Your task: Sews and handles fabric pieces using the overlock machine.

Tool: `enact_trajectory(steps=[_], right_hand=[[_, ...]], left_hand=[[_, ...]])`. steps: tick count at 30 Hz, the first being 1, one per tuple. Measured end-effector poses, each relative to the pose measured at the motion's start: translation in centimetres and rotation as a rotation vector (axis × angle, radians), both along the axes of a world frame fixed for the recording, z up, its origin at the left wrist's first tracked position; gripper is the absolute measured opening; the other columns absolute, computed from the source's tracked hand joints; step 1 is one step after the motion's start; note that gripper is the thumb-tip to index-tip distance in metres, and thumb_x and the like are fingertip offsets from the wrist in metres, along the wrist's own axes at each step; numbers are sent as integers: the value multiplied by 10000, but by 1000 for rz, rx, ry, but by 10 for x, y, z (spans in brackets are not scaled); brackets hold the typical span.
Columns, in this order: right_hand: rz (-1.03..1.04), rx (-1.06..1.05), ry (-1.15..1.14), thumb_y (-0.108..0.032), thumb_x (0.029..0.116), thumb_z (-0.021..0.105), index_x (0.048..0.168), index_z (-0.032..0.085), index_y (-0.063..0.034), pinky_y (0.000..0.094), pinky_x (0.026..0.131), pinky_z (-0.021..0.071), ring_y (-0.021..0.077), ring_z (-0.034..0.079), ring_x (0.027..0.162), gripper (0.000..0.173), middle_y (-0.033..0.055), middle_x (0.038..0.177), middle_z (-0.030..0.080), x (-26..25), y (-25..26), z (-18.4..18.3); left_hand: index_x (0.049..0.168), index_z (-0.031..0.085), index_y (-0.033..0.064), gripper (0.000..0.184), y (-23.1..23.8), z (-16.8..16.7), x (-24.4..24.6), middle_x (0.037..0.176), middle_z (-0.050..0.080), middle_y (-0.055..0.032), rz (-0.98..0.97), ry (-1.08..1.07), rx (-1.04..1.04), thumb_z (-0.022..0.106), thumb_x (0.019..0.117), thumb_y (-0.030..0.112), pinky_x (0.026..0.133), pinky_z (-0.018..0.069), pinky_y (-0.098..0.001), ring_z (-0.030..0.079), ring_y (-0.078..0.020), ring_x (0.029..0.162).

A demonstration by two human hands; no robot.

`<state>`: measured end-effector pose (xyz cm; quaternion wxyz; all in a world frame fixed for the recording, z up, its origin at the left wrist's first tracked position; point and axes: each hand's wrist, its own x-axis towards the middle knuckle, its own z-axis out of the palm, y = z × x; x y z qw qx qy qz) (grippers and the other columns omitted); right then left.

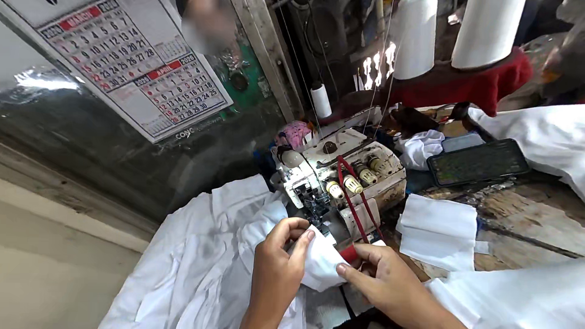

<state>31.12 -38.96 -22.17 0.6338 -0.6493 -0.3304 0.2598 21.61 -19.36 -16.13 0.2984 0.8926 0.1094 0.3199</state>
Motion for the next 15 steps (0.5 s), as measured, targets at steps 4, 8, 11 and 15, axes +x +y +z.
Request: enact_trajectory(steps=[4, 8, 11, 15], right_hand=[[5, 6, 61, -360, 966, 708, 1048, 725, -150, 317, 520, 583, 146, 662, 603, 226, -2, 854, 718, -4, -3, -5], [31, -4, 162, -274, 991, 698, 1108, 686, -116, 355, 524, 627, 182, 713, 626, 197, 24, 909, 747, -15, -12, -1], [25, 23, 188, -234, 989, 702, 1087, 681, -72, 367, 514, 622, 193, 706, 608, 190, 50, 848, 736, -20, -17, 4], [-31, 23, 190, -252, 973, 721, 1063, 700, -91, 346, 480, 610, 186, 694, 572, 185, 37, 835, 744, -9, -5, 12]], left_hand=[[1039, 734, 258, 221, 0, -9, 4, 881, 708, 178, 128, 18, 221, 735, 907, 435, 813, 566, -310, 662, -6, 841], [938, 764, 217, 242, -17, 0, 3, 819, 665, 100, 161, 74, 436, 705, 918, 450, 665, 541, -293, 621, -53, 741], [986, 790, 189, 235, -31, -13, -1, 839, 651, 42, 115, 52, 426, 612, 993, 342, 677, 537, -270, 622, -91, 779], [1030, 775, 199, 257, -18, -22, -5, 965, 684, 41, 135, 5, 424, 556, 1012, 334, 822, 514, -351, 624, -138, 943]])
